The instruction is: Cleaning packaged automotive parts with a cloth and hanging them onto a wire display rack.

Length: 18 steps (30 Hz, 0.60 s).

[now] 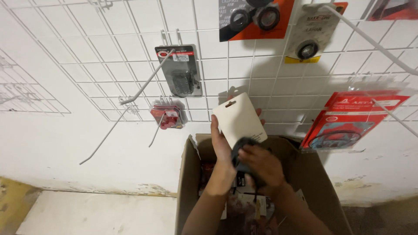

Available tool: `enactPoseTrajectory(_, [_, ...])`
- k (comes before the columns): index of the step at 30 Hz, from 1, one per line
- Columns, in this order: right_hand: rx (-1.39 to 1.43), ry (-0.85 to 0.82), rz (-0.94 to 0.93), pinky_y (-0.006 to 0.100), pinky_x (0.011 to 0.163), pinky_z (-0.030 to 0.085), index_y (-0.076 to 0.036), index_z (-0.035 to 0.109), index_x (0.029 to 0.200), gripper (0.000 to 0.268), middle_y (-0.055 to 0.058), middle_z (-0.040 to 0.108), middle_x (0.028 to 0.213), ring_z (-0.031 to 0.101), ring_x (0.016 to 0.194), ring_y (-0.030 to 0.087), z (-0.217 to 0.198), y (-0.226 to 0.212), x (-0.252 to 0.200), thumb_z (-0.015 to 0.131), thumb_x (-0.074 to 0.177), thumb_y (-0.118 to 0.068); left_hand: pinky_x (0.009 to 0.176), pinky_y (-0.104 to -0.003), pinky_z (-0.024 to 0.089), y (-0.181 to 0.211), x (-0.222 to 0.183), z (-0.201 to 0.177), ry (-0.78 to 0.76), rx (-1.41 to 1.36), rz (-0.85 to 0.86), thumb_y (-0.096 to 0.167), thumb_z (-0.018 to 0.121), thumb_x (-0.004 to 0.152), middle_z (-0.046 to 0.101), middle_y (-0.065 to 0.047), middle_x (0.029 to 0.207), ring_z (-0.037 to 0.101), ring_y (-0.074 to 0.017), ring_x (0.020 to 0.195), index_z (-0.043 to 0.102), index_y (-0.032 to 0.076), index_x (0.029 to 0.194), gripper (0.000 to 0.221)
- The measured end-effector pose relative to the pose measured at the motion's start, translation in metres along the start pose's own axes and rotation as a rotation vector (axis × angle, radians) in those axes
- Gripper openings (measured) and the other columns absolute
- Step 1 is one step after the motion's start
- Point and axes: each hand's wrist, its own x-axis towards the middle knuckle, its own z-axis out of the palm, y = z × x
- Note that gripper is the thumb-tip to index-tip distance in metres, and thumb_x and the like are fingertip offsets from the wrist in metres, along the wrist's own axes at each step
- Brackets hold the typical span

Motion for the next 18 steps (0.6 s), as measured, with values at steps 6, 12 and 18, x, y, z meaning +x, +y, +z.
enactPoseTrajectory(6, [-0.039,0.319,0.267,0.049,0.106,0.051,0.007,0.072,0.117,0.031,0.020,0.072,0.125,0.068,0.121,0.042,-0.004,-0.011,0.022,0.055,0.101,-0.015,0.091,-0.039,0.058,0.001,-0.026,0.063,0.116,-0.120,0.097,0.063,0.065,0.089,0.075,-0.012,0.110,0.072,-0.0269,0.098,0.073,0.010,0.115,0.060])
enactPoseTrajectory(12, [0.182,0.244,-0.039,0.061,0.094,0.055,0.013,0.067,0.117,0.034,0.028,0.073,0.119,0.070,0.111,0.052,0.006,-0.023,0.026,0.068,0.086,-0.002,0.092,-0.035,0.057,-0.008,-0.014,0.028,0.221,-0.032,0.118,0.060,0.062,0.092,0.075,-0.014,0.110,0.073,-0.0261,0.096,0.071,0.005,0.120,0.064])
enactPoseTrajectory(18, [-0.004,0.282,0.243,0.050,0.109,0.047,0.007,0.067,0.126,0.033,0.023,0.067,0.135,0.062,0.128,0.044,-0.011,-0.030,0.069,0.052,0.105,-0.013,0.111,-0.032,0.045,-0.025,-0.011,0.001,-0.027,0.363,-0.006,0.056,0.044,0.105,0.061,-0.011,0.138,0.060,-0.0205,0.124,0.062,0.005,0.135,0.062])
